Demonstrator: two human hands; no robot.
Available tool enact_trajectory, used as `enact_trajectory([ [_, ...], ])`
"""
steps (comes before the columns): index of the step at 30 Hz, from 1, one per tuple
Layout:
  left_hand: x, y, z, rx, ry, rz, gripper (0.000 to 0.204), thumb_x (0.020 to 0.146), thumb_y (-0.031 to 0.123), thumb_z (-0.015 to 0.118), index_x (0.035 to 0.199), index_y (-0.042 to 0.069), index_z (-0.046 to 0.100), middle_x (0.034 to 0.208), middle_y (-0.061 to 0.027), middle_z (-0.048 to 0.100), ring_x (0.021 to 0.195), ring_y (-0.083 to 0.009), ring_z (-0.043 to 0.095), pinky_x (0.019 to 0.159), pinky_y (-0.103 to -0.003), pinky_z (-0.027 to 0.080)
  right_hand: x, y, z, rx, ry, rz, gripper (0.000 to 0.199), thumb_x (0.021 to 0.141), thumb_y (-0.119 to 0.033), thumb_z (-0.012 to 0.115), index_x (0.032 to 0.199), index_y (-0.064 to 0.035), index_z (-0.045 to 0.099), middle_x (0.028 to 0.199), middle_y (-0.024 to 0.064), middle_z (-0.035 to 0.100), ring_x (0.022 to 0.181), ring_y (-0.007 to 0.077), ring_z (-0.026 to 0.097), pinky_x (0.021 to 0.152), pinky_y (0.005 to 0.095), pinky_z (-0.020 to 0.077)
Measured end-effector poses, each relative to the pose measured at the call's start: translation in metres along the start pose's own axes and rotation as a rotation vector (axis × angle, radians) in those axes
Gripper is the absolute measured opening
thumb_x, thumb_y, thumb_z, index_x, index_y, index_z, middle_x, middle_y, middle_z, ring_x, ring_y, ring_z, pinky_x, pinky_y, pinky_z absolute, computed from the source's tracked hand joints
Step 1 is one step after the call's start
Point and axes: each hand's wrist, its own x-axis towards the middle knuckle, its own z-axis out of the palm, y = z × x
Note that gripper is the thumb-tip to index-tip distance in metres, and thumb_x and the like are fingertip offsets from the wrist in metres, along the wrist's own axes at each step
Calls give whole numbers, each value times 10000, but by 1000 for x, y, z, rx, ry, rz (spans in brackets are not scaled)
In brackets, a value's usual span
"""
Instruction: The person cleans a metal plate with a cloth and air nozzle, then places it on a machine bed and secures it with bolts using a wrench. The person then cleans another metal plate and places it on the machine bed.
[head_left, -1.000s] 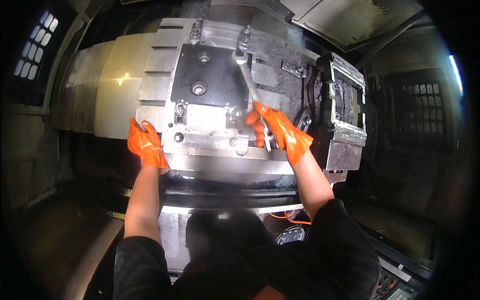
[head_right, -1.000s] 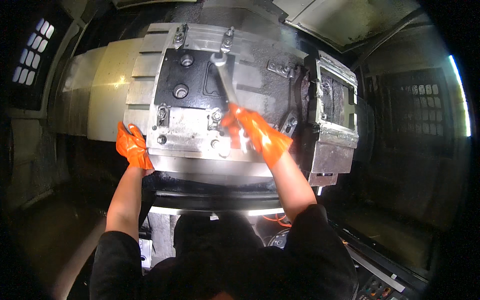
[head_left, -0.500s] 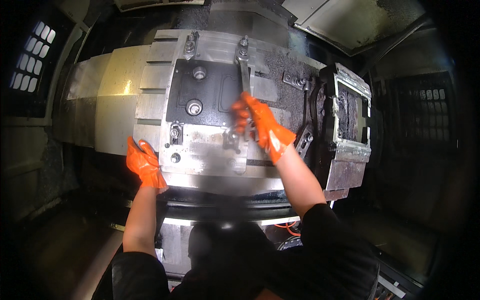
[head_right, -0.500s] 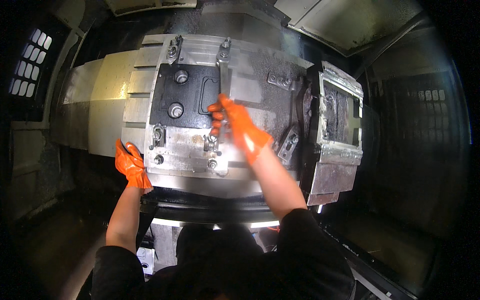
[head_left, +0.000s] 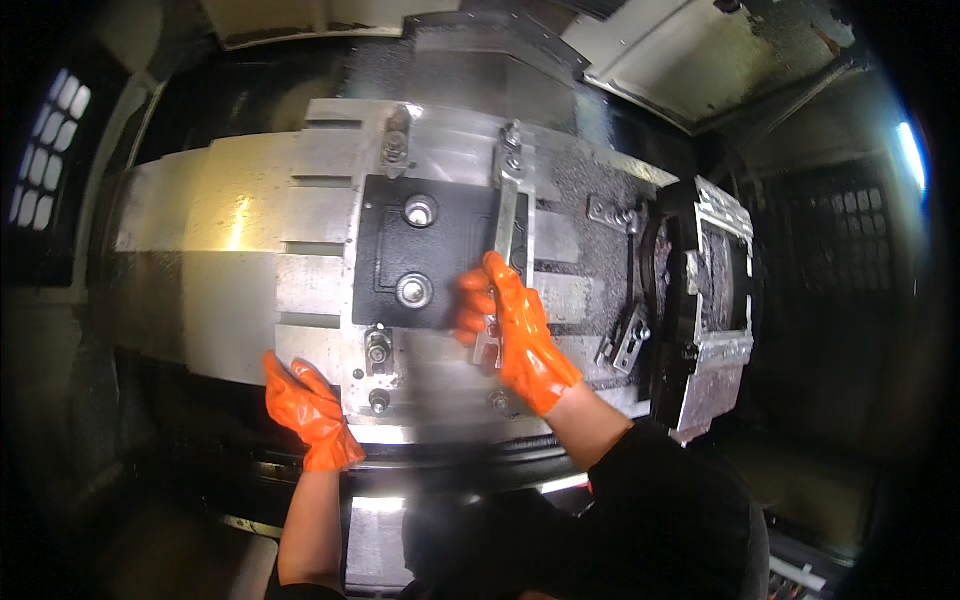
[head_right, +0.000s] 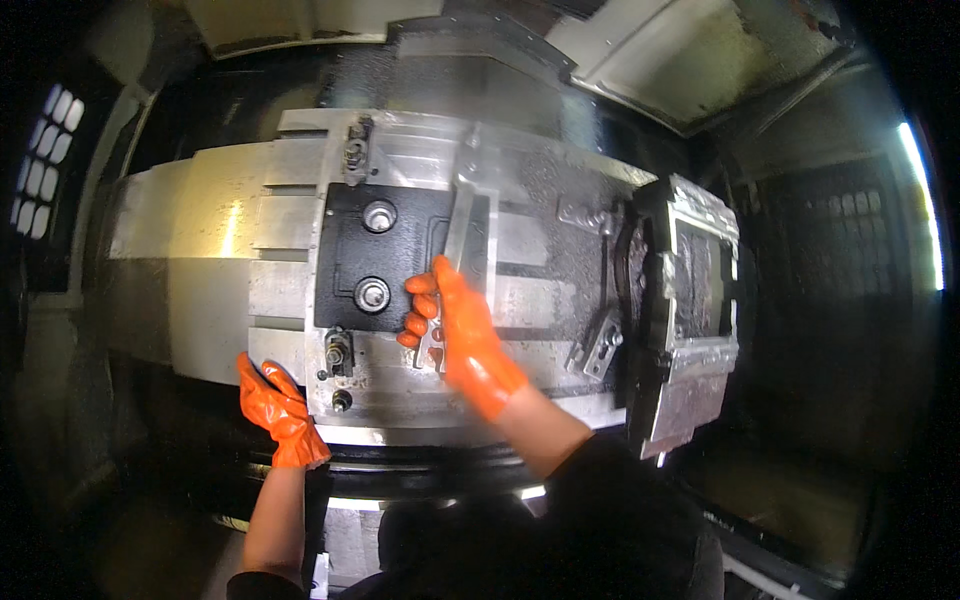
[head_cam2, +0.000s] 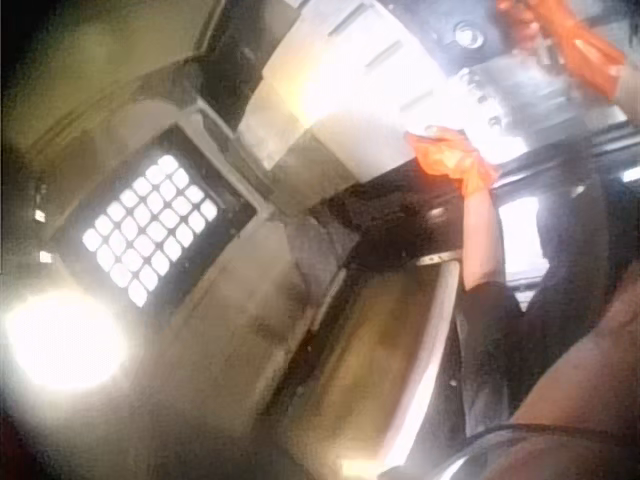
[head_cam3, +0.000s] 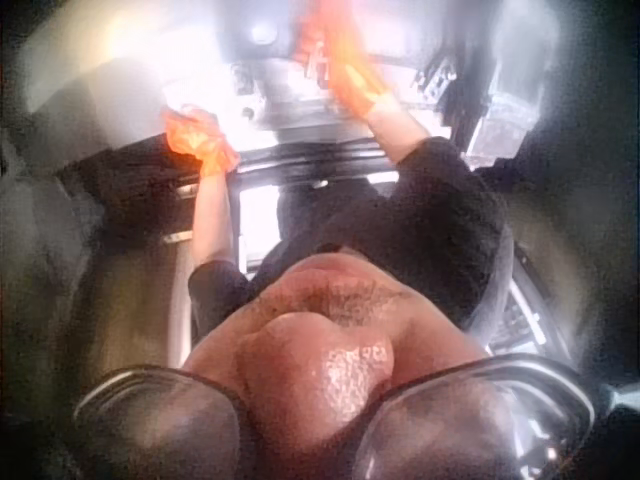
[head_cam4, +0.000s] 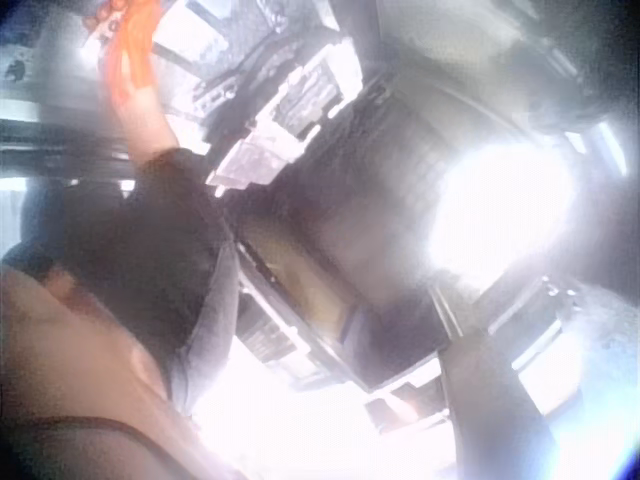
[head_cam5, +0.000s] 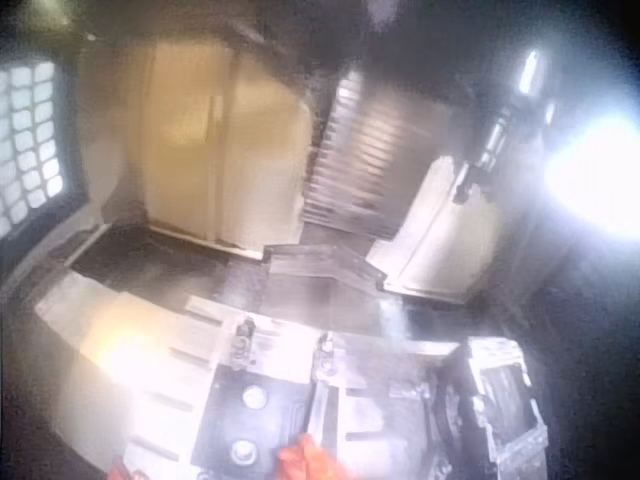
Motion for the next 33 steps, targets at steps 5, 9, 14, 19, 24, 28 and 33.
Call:
enact_trajectory([
  [5,10,-5,0,-29,-58,-35,494,994,349,563,1309,-32,580,1135,-297,675,1013,-480,652,876,-500,528,-8,-6,10,-216,67,-22,516,1049,-525,486,1048,-23,604,773,31,525,686,181,557,665,372,570],
  [9,7,-15,4,33,90,34,458,982,299,565,1264,-62,585,1077,-308,670,975,-483,652,845,-501,536,-34,-21,-22,-381,-59,22,577,1054,-555,438,1048,-6,618,810,41,551,713,195,575,694,382,570],
  [14,6,-4,1,61,3,-36,452,979,298,563,1264,-51,594,1086,-296,677,974,-477,657,861,-495,539,-34,-67,-70,-611,-28,-17,605,995,-598,537,1005,-10,681,754,26,561,615,187,572,602,334,527],
  [19,4,-3,0,36,1,-31,448,978,296,555,1261,-49,597,1083,-297,679,974,-476,658,859,-490,540,-29,-117,-84,-731,22,78,484,992,-529,588,932,-54,655,692,-35,491,585,112,457,553,268,418],
  [24,4,-1,-3,82,6,-34,433,977,279,553,1261,-46,592,1061,-295,680,947,-479,656,839,-496,537,-29,-144,-93,-803,-72,118,471,995,-530,582,889,-73,623,635,-52,455,541,100,400,527,265,360],
  [28,5,-2,-4,39,17,-11,425,976,271,559,1264,-40,582,1027,-289,678,915,-477,653,809,-501,534,-16,-162,-100,-926,-30,210,489,993,-570,554,877,-98,612,572,-49,415,494,108,378,511,284,362],
  [33,6,-1,-2,19,37,13,425,979,275,559,1273,-33,575,1014,-282,676,895,-472,653,790,-497,535,8,-202,-111,-1103,-92,266,609,964,-659,528,849,-71,636,567,10,485,485,166,477,530,332,457],
])
